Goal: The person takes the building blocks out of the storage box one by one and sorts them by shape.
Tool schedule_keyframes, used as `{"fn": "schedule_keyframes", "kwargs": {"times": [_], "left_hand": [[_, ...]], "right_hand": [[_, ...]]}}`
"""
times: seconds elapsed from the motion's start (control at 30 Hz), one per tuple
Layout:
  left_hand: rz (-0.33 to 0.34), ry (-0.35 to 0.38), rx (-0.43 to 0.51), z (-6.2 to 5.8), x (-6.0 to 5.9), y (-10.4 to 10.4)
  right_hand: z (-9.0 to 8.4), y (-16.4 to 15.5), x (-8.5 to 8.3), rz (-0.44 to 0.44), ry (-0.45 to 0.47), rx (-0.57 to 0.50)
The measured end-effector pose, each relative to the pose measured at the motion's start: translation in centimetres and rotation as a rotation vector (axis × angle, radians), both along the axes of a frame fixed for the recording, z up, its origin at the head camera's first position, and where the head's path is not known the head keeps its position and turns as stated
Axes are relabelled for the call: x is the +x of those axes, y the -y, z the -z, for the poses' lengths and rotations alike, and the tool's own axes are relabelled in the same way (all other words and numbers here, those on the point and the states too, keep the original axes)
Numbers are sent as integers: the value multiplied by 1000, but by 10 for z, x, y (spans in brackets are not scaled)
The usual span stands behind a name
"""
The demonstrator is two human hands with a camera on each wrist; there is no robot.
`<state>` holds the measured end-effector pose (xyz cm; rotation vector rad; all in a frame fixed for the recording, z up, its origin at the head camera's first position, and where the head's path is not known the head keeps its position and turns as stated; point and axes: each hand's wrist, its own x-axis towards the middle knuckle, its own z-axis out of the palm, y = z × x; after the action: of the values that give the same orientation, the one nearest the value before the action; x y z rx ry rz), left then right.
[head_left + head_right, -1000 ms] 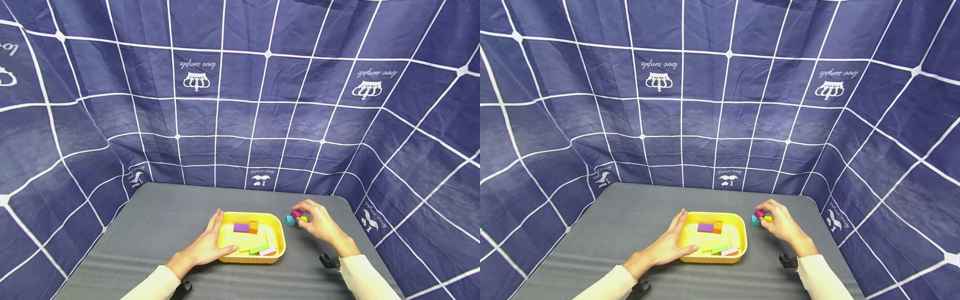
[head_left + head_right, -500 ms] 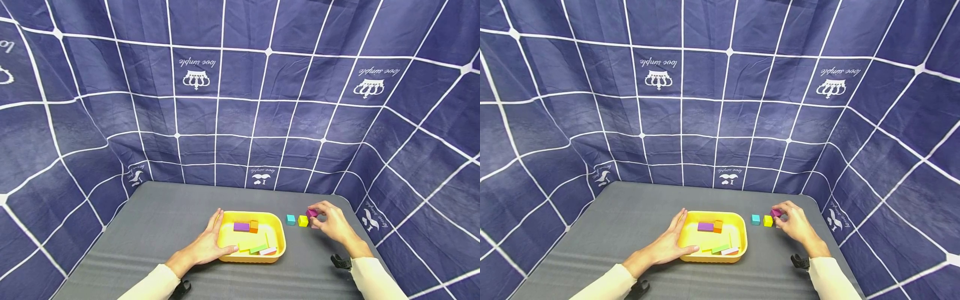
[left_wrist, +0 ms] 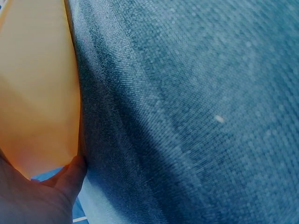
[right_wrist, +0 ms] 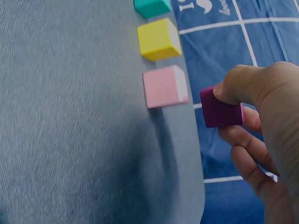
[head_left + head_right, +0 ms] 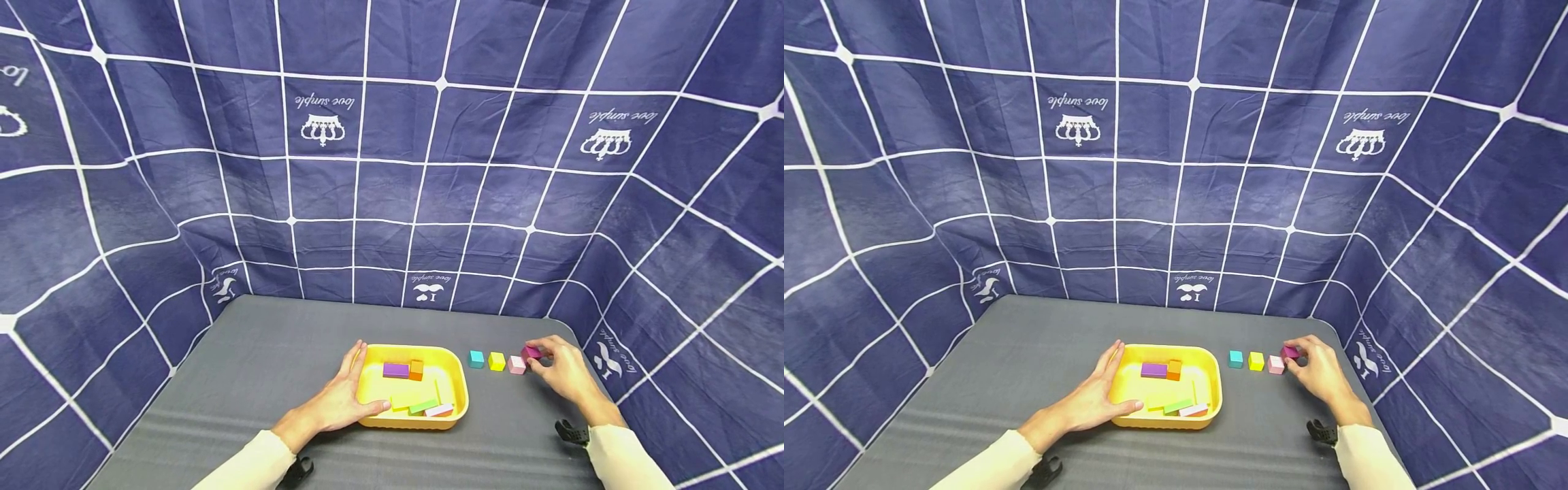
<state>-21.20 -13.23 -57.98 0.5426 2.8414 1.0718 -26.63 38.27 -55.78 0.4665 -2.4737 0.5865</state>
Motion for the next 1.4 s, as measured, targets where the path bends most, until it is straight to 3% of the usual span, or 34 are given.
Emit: {"fn": "schedule_keyframes", "kwargs": {"times": [0.8,1.4], "left_hand": [[-3,1,2,2,-1,-1],[-7,0,-4,1,-2,-2]], "right_hand": [[24,-16,5,98,237,-8],[19,-16,6,127,221,30]]}}
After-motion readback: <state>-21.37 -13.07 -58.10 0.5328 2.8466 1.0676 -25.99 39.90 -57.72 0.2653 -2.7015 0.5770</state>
